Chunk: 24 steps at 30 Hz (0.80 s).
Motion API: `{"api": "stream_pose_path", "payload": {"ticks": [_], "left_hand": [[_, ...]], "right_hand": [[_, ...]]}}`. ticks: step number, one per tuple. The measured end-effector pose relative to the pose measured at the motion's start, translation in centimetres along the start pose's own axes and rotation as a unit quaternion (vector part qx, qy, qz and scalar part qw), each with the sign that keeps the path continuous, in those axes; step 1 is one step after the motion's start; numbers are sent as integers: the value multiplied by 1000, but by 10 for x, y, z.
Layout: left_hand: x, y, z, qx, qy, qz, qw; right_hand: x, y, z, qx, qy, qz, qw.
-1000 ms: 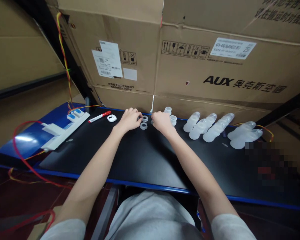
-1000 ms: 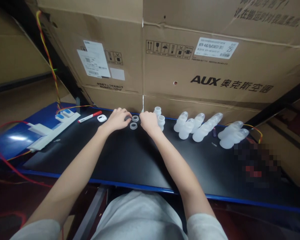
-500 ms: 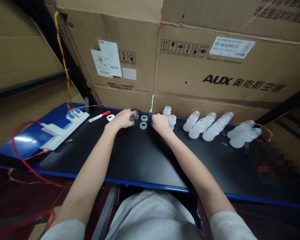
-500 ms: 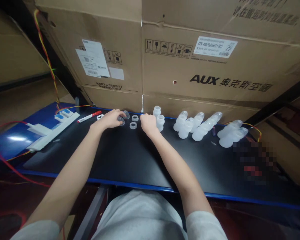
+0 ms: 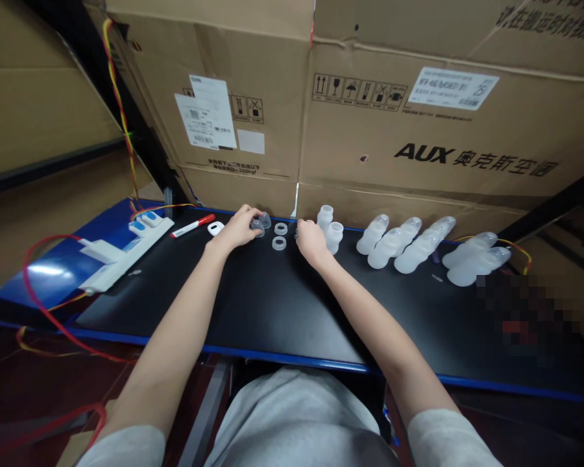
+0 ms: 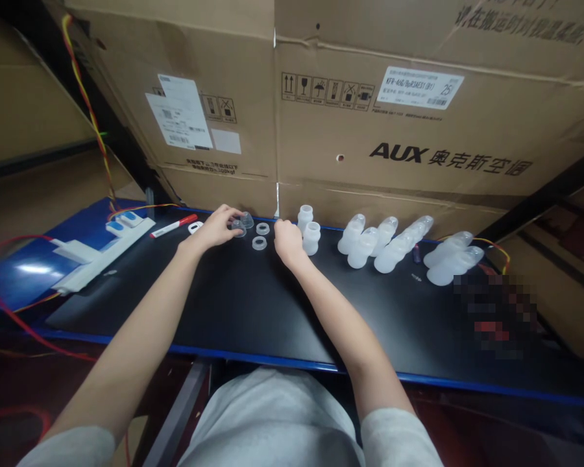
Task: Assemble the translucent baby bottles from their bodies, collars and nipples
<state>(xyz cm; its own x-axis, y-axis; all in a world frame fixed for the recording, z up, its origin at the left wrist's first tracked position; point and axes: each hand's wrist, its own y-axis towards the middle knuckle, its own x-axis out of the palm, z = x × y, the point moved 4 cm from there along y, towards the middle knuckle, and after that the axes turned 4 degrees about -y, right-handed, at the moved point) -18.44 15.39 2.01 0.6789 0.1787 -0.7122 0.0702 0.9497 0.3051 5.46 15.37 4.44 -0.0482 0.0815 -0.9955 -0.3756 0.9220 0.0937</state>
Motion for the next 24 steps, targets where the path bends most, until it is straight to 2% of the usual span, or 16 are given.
{"api": "stream_pose_path", "payload": {"ticks": [4,7,10,12,13,14,16,20,22,24], "left_hand": [[-7,-4,13,28,70,22,997],[-13,-7,34,43,105,31,993],[-6,-10,56,13,90,-45,995],[7,-13,68,-7,109,-104,989],[13,-15,73,-7,131,-121,984],[20,-16,77,-2,156,-131,979],[32,-17,79,9,200,-138,970],[46,-16,72,23,227,-128,965],[48,-16,68,30,231,-119,965],[49,-15,66,31,240,-111,964]], "right_hand": [[-15,-6,-3,10,14,8,1000],[-36,-20,6,-4,88,76,993],[-48,-50,36,-20,233,225,946],[-41,-75,65,31,291,316,902],[-32,-85,79,53,312,327,890],[-22,-93,90,73,322,317,889],[0,-99,105,110,314,239,912],[25,-89,111,146,219,72,962],[26,-80,107,142,178,42,973],[25,-73,102,136,152,41,978]]}}
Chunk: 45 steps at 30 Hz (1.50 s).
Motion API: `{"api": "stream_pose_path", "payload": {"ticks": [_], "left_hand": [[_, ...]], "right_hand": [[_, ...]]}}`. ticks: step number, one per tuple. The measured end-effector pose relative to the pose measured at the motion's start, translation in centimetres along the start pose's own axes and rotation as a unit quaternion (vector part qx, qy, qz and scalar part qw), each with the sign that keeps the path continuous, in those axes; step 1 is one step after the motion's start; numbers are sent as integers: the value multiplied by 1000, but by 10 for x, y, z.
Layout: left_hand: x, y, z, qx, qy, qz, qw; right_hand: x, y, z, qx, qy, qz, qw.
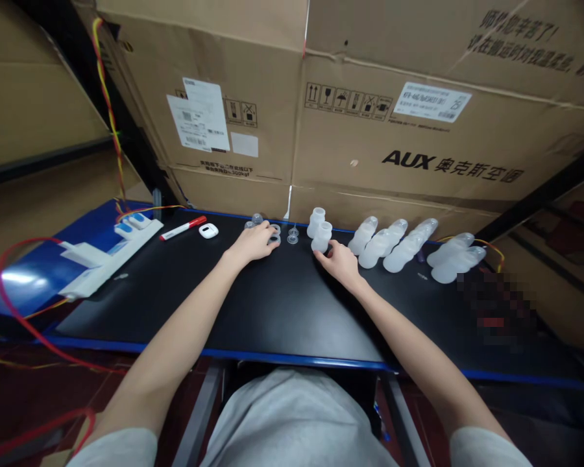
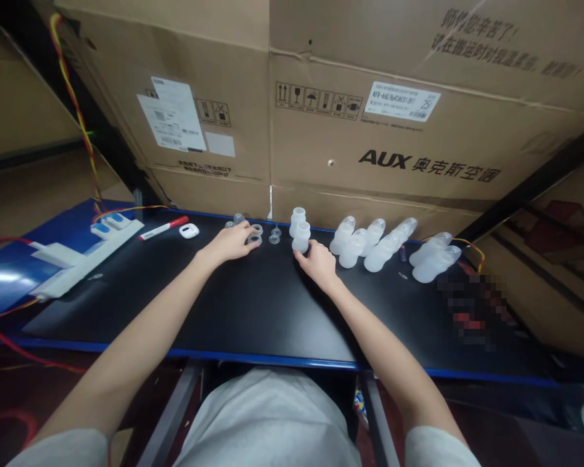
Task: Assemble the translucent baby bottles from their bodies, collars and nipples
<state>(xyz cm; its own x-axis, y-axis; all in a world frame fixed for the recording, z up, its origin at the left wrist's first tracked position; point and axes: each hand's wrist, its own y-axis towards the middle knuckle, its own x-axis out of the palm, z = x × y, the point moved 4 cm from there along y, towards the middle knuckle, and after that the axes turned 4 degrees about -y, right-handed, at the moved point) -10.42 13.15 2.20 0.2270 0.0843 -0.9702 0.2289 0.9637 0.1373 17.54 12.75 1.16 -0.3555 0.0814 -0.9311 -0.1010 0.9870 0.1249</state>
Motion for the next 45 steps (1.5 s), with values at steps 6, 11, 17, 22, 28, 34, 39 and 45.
{"api": "stream_pose_path", "payload": {"ticks": [6,11,17,22,28,34,39,45], "left_hand": [[0,0,2,-15,16,15,1000],[0,2,3,-20,16,38,999],[4,3,1,-17,17,66,998],[6,3,11,38,-29,128,991],[22,14,28,70,-43,140,987],[31,27,30,49,-61,143,987],[33,32,34,39,-51,138,988],[33,35,39,32,-34,120,992]], "right_hand": [[3,13,-11,5,-33,-7,999],[5,23,-14,5,-41,-2,999],[7,29,-16,1,-56,-10,998],[9,32,-15,-1,-57,-7,998],[11,32,-12,-16,-47,-1,999],[7,27,-13,-21,-46,-10,999],[4,23,-14,-31,-41,-20,998],[-5,10,-16,-21,-27,-19,999]]}}
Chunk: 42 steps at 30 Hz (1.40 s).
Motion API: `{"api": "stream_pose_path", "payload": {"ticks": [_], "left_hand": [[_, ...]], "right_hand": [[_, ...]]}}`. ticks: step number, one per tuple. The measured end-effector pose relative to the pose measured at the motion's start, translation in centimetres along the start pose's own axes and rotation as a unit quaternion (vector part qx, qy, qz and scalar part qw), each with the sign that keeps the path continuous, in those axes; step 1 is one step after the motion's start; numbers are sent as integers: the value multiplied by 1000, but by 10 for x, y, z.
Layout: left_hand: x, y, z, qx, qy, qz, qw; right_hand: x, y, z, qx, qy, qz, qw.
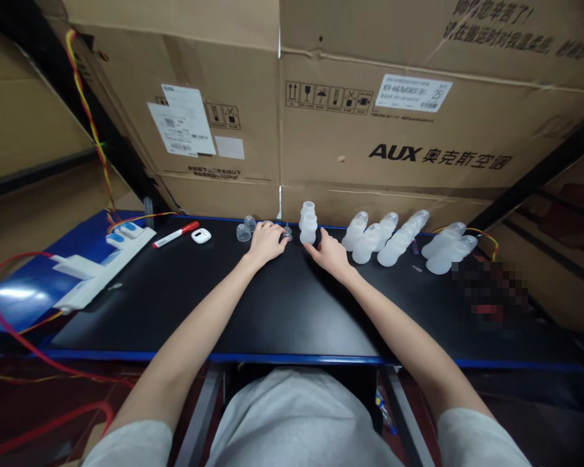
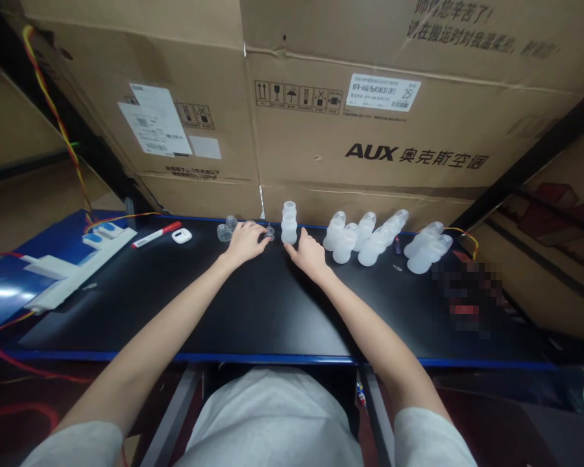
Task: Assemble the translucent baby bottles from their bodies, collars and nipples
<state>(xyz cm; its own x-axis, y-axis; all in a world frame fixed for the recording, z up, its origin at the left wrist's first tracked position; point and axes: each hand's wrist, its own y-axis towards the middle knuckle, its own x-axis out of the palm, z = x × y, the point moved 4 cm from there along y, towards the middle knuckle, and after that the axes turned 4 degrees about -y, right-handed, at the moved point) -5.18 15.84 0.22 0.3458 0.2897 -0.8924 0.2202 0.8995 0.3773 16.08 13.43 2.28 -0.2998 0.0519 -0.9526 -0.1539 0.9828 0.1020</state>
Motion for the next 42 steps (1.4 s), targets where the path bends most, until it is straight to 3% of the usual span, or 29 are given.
{"api": "stream_pose_path", "payload": {"ticks": [4,8,11,13,17,21,23,26,28,30,32,35,37,40,42], "left_hand": [[1,4,1,-10,14,-3,1000],[3,8,1,-15,21,-2,1000],[5,9,0,-17,26,-1,1000],[7,8,1,-15,31,2,999],[0,1,5,-5,49,24,999],[-26,-15,21,-24,-7,100,995],[-39,-28,43,4,-85,114,990],[-42,-49,91,111,-234,39,965],[-38,-59,113,97,-335,6,937],[-33,-62,119,29,-440,-25,897],[-29,-59,118,-3,-533,-105,839],[-28,-54,111,-6,-628,-291,721],[-28,-55,106,-19,-672,-404,620],[-24,-62,104,-44,-717,-494,490],[-19,-68,107,-54,-723,-531,439]], "right_hand": [[-22,-17,9,-39,60,65,995],[-69,-31,36,-157,92,214,960],[-103,-37,68,-96,13,359,928],[-114,-38,86,-38,-62,399,914],[-110,-32,108,-17,-149,353,924],[-103,-32,106,-51,-121,321,938],[-99,-37,92,-69,-57,314,945],[-87,-52,58,-120,105,286,945],[-78,-62,36,-169,202,239,935],[-73,-69,22,-198,255,208,923],[-71,-70,18,-204,313,180,910],[-68,-68,16,-204,435,107,871],[-65,-69,11,-211,509,48,833],[-66,-73,2,-237,566,-10,790],[-76,-73,7,-259,567,-1,782]]}}
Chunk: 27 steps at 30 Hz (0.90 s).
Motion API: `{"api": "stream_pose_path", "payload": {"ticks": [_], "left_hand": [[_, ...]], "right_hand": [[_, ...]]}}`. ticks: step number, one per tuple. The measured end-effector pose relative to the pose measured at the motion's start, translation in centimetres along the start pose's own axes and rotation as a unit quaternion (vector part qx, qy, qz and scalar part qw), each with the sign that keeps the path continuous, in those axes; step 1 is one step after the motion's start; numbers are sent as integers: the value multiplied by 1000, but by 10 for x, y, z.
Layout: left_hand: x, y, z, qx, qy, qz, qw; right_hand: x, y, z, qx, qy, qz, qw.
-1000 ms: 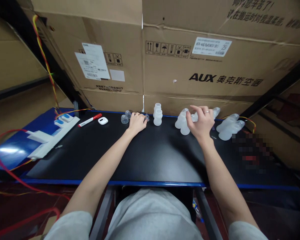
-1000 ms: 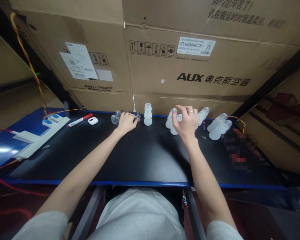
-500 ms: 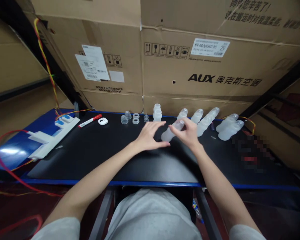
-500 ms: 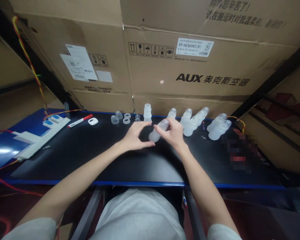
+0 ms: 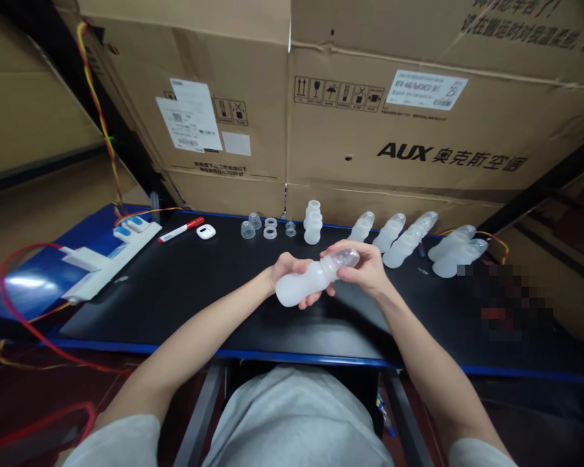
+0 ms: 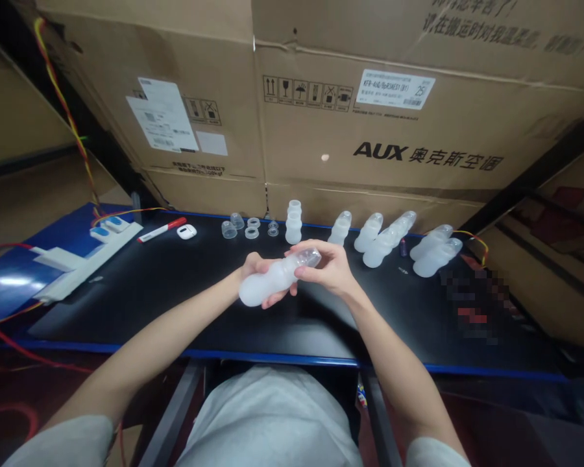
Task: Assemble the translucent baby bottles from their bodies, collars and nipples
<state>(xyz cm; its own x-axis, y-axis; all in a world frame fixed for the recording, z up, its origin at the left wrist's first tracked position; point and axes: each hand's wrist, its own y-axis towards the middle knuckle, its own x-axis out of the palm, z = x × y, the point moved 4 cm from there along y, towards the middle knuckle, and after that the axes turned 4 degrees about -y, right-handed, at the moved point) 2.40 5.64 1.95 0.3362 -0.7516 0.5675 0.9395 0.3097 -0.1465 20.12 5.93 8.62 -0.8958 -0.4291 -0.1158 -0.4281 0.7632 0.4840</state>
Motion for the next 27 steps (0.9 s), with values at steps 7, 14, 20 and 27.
{"api": "stream_pose_path", "payload": {"ticks": [7,14,20,27], "left_hand": [[11,-6,2,-40,-3,2,999],[-26,-74,65,231,80,293,924],[-66,-131,87,373,119,444,806],[-78,-147,90,450,216,498,709]], "right_hand": [[-81,9,-10,-74,-153,151,974],[-8,9,77,107,-242,52,963],[106,42,119,55,-282,-132,949],[166,88,136,30,-270,-78,959]]}}
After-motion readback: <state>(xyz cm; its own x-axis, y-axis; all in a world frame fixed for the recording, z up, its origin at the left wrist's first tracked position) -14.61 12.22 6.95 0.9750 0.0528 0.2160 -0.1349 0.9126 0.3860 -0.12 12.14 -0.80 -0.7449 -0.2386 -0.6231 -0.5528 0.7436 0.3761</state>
